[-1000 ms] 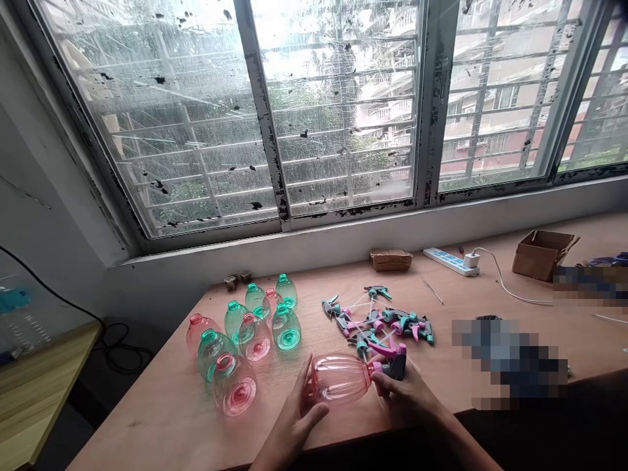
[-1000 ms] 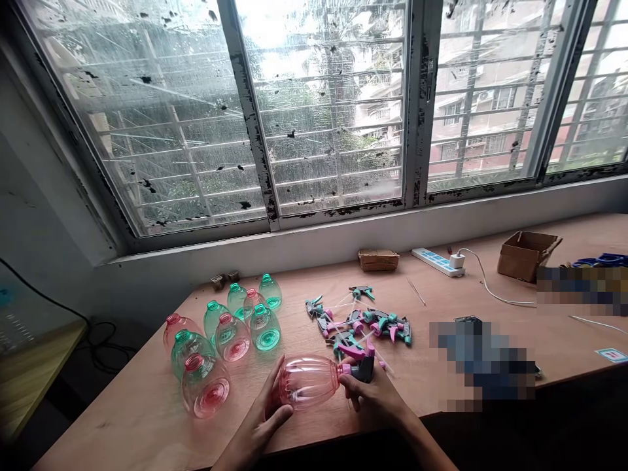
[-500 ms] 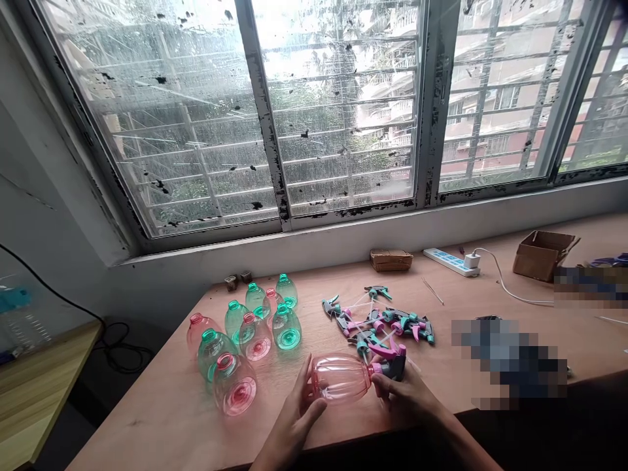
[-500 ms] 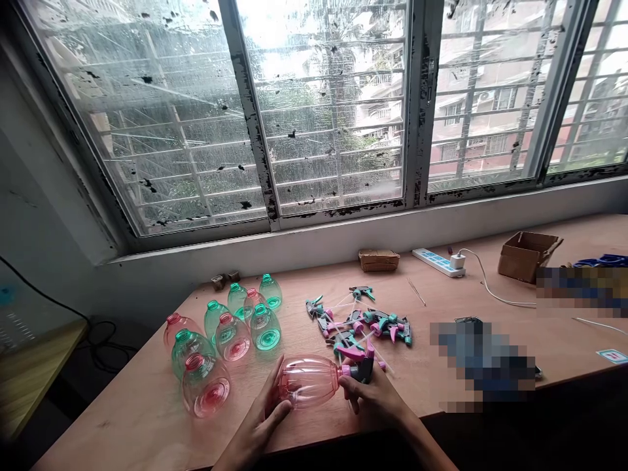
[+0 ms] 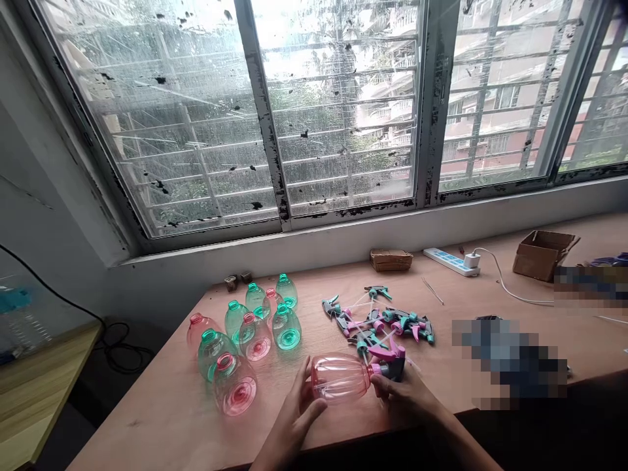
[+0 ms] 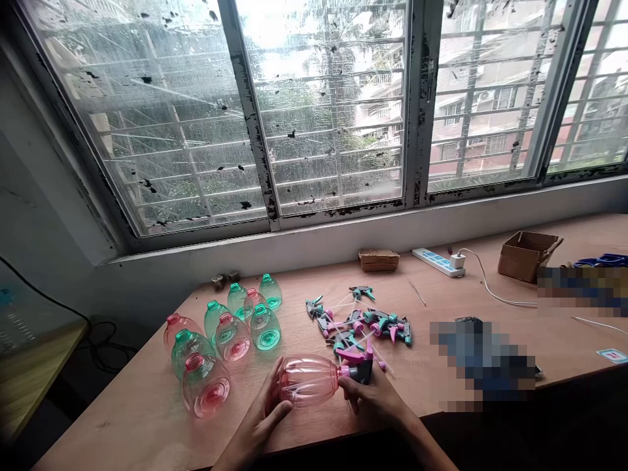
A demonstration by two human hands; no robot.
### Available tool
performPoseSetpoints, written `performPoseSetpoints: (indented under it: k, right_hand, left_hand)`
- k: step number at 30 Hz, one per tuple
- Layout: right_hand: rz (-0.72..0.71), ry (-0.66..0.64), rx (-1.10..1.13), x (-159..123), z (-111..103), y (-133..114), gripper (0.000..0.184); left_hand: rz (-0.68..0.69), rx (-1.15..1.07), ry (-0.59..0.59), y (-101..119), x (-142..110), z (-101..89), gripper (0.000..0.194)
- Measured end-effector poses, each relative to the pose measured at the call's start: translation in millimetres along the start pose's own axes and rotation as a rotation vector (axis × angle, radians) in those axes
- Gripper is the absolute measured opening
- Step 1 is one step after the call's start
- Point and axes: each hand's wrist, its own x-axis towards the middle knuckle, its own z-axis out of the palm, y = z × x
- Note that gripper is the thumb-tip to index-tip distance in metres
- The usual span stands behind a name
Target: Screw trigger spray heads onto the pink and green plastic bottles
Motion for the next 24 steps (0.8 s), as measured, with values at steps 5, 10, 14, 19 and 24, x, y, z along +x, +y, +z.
performPoseSetpoints:
  k: [5,10,14,19,24]
  right_hand:
    - [0.009,0.007,-0.014,2,-1,3,0.039]
    - [0.011,0.020,-0.005,0,1,2,0.039]
    - [0.006,0.029,0.009,-2,2,-1,0.039]
    - [0.012,0.022,0.019,-1,2,-1,0.040]
    - [0.028,0.012,0.036,0,4,-1,0.042]
  left_hand:
    - [0.004,0.052,0.008,0,-2,-1.2,0.094]
    - [0.007,0.036,-0.034,8,-6,0.8,0.091]
    - [0.011,0.006,-0.051,8,-5,1.6,0.081]
    - [0.034,0.052,-0.035,6,-3,1.1,0.095]
    - [0.043,0.120,-0.017,12,-6,1.5,0.088]
